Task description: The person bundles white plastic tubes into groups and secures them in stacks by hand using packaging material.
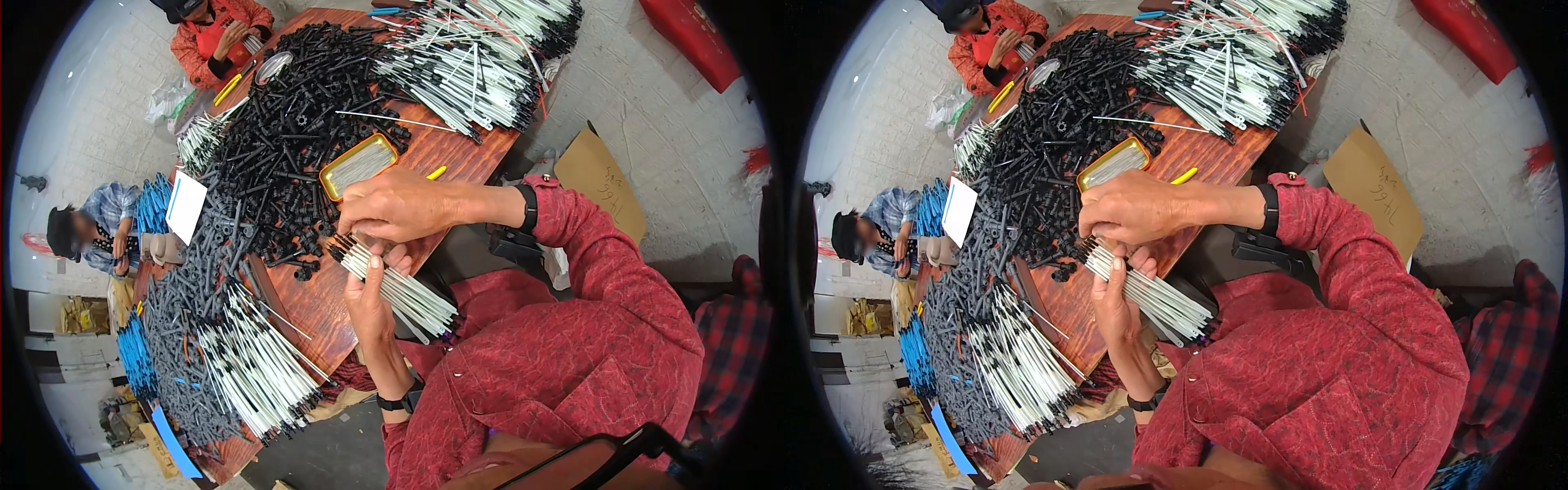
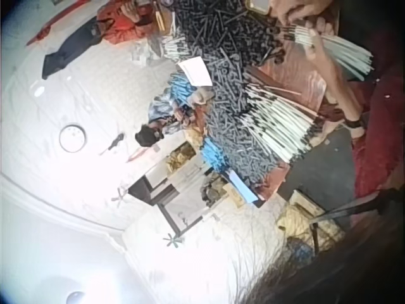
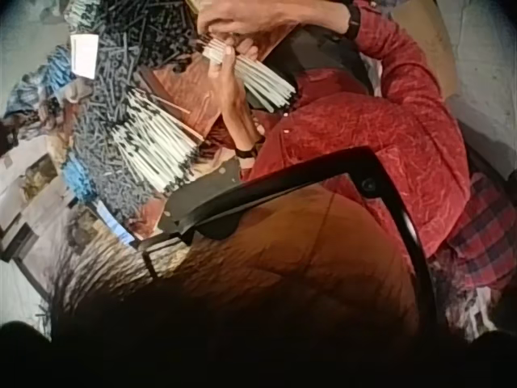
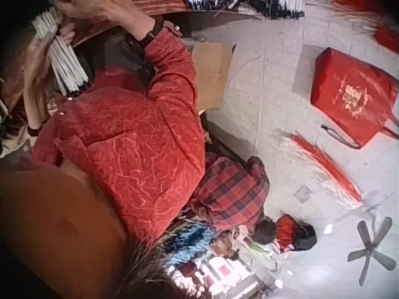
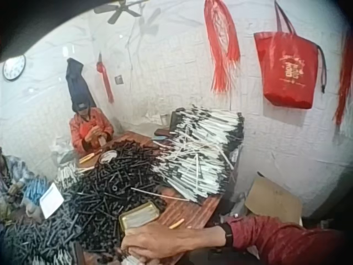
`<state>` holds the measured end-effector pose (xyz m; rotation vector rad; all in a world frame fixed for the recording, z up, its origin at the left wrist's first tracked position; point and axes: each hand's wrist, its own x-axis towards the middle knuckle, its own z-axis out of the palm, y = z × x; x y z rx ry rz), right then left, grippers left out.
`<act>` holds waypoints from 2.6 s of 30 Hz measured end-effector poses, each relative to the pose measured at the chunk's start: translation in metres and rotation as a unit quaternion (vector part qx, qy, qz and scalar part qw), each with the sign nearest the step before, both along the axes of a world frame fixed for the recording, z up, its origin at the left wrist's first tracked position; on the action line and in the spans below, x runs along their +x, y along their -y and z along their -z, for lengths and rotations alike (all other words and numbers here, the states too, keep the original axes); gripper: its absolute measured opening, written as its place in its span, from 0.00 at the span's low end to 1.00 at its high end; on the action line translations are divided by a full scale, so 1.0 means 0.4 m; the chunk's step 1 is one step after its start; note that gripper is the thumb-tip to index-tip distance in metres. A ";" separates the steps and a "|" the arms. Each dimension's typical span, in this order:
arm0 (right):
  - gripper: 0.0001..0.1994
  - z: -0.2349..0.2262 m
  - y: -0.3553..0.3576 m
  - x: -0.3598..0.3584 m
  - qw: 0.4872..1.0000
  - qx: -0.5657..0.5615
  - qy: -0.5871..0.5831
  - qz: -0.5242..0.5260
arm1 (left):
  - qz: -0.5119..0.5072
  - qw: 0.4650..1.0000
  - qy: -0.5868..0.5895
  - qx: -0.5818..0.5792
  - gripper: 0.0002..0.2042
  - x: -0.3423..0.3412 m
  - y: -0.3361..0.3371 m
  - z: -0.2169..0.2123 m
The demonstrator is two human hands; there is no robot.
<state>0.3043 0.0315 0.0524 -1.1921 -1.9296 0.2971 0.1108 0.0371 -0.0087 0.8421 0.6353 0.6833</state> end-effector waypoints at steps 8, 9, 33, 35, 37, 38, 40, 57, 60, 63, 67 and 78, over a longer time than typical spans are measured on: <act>0.07 0.011 -0.003 0.006 0.994 -0.089 -0.068 -0.017 | 0.003 1.000 -0.013 0.002 0.15 -0.002 0.006 -0.003; 0.07 0.013 -0.002 0.005 0.992 -0.105 -0.072 -0.011 | -0.005 1.000 -0.013 0.006 0.15 0.001 0.007 -0.004; 0.06 -0.010 -0.019 0.013 0.997 0.008 0.063 -0.039 | -0.012 1.000 -0.010 0.002 0.15 0.001 0.008 -0.017; 0.06 -0.005 -0.024 0.010 0.998 0.003 0.039 -0.045 | 0.002 1.000 -0.008 0.006 0.16 0.000 0.006 -0.017; 0.06 0.001 -0.029 0.008 0.998 -0.005 -0.008 -0.056 | 0.001 1.000 -0.008 0.003 0.16 0.002 0.006 -0.019; 0.06 0.004 -0.031 0.007 0.998 -0.006 -0.008 -0.056 | 0.000 1.000 -0.008 0.001 0.15 0.003 0.006 -0.019; 0.07 0.007 -0.035 0.002 0.995 -0.041 -0.055 -0.078 | -0.002 1.000 -0.009 -0.002 0.15 0.002 0.008 -0.019; 0.06 -0.004 -0.037 -0.004 0.998 -0.057 0.019 -0.037 | 0.011 1.000 -0.025 -0.003 0.19 0.000 -0.003 -0.011; 0.06 -0.005 -0.032 -0.010 0.998 -0.049 0.021 -0.030 | 0.003 0.999 -0.033 0.010 0.19 0.000 -0.005 -0.011; 0.07 -0.001 -0.029 -0.014 0.997 -0.066 -0.017 -0.034 | -0.001 1.000 -0.028 0.003 0.17 -0.001 0.001 -0.011; 0.09 0.009 -0.032 -0.003 0.979 -0.152 -0.122 -0.055 | 0.003 1.000 -0.029 -0.013 0.17 0.006 0.007 -0.022; 0.10 0.008 -0.049 0.008 0.972 -0.168 -0.130 -0.101 | 0.019 0.999 -0.035 -0.014 0.18 0.002 -0.008 -0.034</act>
